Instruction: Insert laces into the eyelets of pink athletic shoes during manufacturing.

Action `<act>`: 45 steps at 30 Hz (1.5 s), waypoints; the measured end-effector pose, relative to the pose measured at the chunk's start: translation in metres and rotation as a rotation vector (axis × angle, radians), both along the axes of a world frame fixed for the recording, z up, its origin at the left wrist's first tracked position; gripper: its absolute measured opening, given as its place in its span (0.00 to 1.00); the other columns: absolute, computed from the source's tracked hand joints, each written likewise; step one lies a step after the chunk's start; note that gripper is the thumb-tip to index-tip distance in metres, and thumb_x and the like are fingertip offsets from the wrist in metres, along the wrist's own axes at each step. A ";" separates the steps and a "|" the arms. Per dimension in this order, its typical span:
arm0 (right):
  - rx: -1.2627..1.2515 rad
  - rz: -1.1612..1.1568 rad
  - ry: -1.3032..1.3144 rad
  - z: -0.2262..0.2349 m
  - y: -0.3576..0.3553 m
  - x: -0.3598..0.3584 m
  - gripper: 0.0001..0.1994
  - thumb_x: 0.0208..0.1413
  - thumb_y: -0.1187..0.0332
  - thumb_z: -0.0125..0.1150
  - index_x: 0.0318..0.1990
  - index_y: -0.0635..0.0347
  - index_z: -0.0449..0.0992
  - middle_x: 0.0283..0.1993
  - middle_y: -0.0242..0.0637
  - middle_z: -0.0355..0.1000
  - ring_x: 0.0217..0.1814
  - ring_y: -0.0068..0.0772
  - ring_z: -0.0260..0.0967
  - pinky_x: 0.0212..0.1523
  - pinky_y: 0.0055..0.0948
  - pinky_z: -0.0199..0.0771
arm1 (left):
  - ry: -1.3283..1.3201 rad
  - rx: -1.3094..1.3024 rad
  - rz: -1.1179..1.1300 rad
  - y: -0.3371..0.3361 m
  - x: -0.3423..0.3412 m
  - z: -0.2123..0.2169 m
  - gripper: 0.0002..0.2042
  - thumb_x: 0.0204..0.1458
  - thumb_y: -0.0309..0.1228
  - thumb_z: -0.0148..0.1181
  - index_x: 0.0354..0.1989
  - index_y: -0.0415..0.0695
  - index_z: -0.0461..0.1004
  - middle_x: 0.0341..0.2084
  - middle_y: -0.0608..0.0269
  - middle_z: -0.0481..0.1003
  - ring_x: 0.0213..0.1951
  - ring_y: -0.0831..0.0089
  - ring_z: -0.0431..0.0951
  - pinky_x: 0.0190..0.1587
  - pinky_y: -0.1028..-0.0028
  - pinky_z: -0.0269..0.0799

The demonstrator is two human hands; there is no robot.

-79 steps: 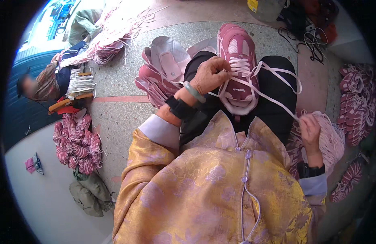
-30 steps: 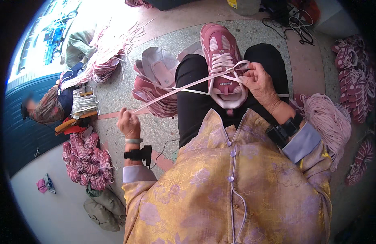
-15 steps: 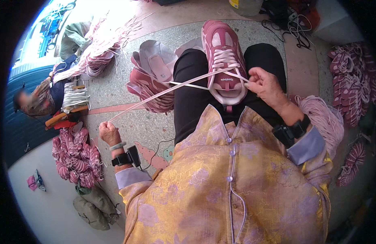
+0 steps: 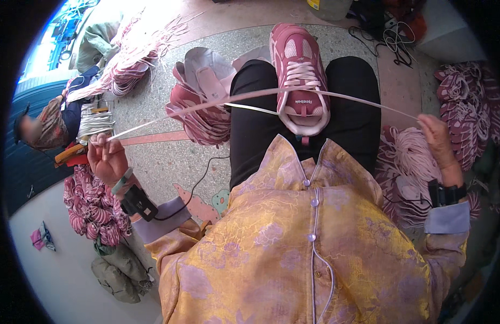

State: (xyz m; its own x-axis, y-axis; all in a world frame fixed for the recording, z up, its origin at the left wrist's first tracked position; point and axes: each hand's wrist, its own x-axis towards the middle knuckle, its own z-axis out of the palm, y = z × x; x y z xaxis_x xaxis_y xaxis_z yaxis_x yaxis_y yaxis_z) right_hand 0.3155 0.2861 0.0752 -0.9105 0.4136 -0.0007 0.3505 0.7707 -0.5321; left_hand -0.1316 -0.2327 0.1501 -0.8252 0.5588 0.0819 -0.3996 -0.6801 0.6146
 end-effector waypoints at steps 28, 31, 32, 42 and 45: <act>-1.227 -0.370 0.187 -0.068 -0.117 -0.138 0.07 0.52 0.67 0.54 0.31 0.59 0.75 0.23 0.23 0.68 0.21 0.13 0.63 0.21 0.13 0.64 | 0.145 -1.280 -0.963 0.212 0.110 -0.099 0.10 0.56 0.35 0.48 0.28 0.42 0.69 0.13 0.67 0.68 0.08 0.84 0.59 0.10 0.84 0.51; -1.120 -0.381 0.204 -0.071 -0.114 -0.151 0.07 0.52 0.67 0.54 0.27 0.60 0.75 0.21 0.23 0.68 0.20 0.12 0.63 0.21 0.13 0.63 | 0.156 -1.203 -0.846 0.236 0.120 -0.114 0.09 0.52 0.32 0.48 0.25 0.40 0.69 0.13 0.64 0.69 0.08 0.81 0.62 0.11 0.83 0.54; -1.148 -0.419 0.235 -0.073 -0.114 -0.154 0.07 0.52 0.68 0.54 0.27 0.61 0.74 0.21 0.23 0.68 0.20 0.12 0.63 0.20 0.13 0.63 | 0.124 -1.172 -0.815 0.244 0.119 -0.118 0.09 0.52 0.32 0.47 0.25 0.40 0.69 0.14 0.64 0.69 0.08 0.81 0.62 0.11 0.82 0.54; -1.140 -0.489 0.414 -0.082 -0.114 -0.164 0.04 0.52 0.73 0.54 0.27 0.62 0.72 0.21 0.27 0.68 0.20 0.13 0.63 0.21 0.15 0.64 | 0.288 -1.057 -0.370 0.283 0.119 -0.135 0.14 0.55 0.40 0.47 0.24 0.43 0.70 0.17 0.70 0.68 0.15 0.83 0.63 0.19 0.84 0.57; -1.087 -0.464 0.428 -0.082 -0.116 -0.162 0.04 0.51 0.74 0.54 0.27 0.63 0.72 0.20 0.27 0.68 0.21 0.14 0.62 0.21 0.16 0.64 | 0.359 -1.089 -0.246 0.275 0.124 -0.133 0.14 0.55 0.40 0.49 0.25 0.43 0.71 0.16 0.72 0.66 0.16 0.84 0.62 0.19 0.85 0.55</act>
